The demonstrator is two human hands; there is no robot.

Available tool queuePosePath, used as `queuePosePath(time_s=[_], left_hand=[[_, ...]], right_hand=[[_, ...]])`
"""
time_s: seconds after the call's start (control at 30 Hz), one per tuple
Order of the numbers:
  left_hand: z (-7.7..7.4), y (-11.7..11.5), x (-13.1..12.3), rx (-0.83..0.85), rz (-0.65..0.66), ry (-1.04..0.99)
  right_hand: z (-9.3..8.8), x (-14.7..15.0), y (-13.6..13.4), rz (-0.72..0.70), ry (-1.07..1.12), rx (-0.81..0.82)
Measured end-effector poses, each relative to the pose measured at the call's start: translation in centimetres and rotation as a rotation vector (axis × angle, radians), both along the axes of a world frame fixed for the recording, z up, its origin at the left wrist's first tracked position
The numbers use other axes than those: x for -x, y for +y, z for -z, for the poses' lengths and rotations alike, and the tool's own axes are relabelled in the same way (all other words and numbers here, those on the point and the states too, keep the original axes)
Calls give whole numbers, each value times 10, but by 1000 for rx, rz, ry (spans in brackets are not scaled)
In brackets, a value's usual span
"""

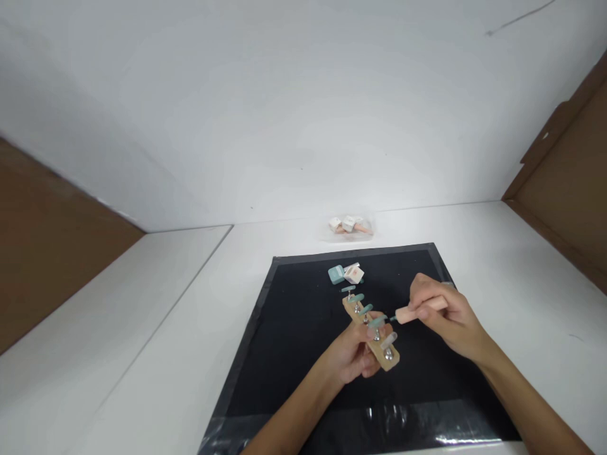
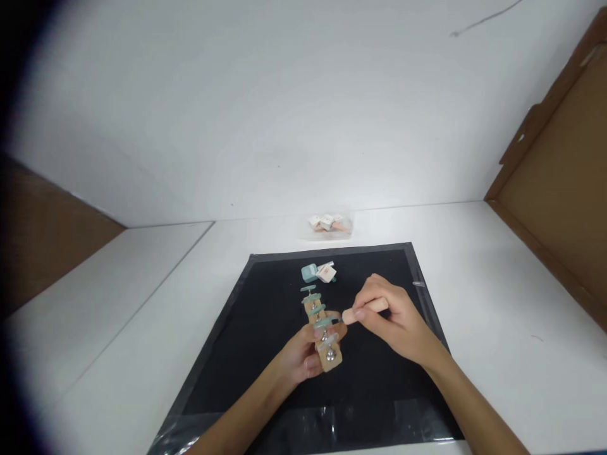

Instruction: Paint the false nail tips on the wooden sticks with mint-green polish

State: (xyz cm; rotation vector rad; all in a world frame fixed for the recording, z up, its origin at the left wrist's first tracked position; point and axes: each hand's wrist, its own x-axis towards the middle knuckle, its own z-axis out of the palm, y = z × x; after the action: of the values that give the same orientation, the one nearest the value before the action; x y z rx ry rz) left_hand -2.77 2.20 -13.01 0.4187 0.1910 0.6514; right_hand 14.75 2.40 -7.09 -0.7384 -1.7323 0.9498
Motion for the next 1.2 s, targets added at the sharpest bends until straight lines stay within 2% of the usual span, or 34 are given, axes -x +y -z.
queuePosePath(time_s=[0.13,0.27,0.43,0.7,0.87,1.0,1.1,1.2], left_hand=[[2,0,1,-4,-5,14],[5,0,2,17,-7,48],[8,-1,1,2,-8,77],[5,-1,-1,42,-17,70],[7,-2,0,-18,5,55],[10,-3,-1,-52,22,96],[11,-2,-1,-96,50,148],[11,-2,0,-127,50,189]], right_hand=[[3,-1,0,21,67,12],[5,1,0,-53,143,36],[1,4,0,-116,101,46],[-1,2,1,22,11,45],[5,0,1,92,83,77],[8,-1,2,6,205,109],[5,2,3,-84,151,143],[2,3,3,-71,98,170]])
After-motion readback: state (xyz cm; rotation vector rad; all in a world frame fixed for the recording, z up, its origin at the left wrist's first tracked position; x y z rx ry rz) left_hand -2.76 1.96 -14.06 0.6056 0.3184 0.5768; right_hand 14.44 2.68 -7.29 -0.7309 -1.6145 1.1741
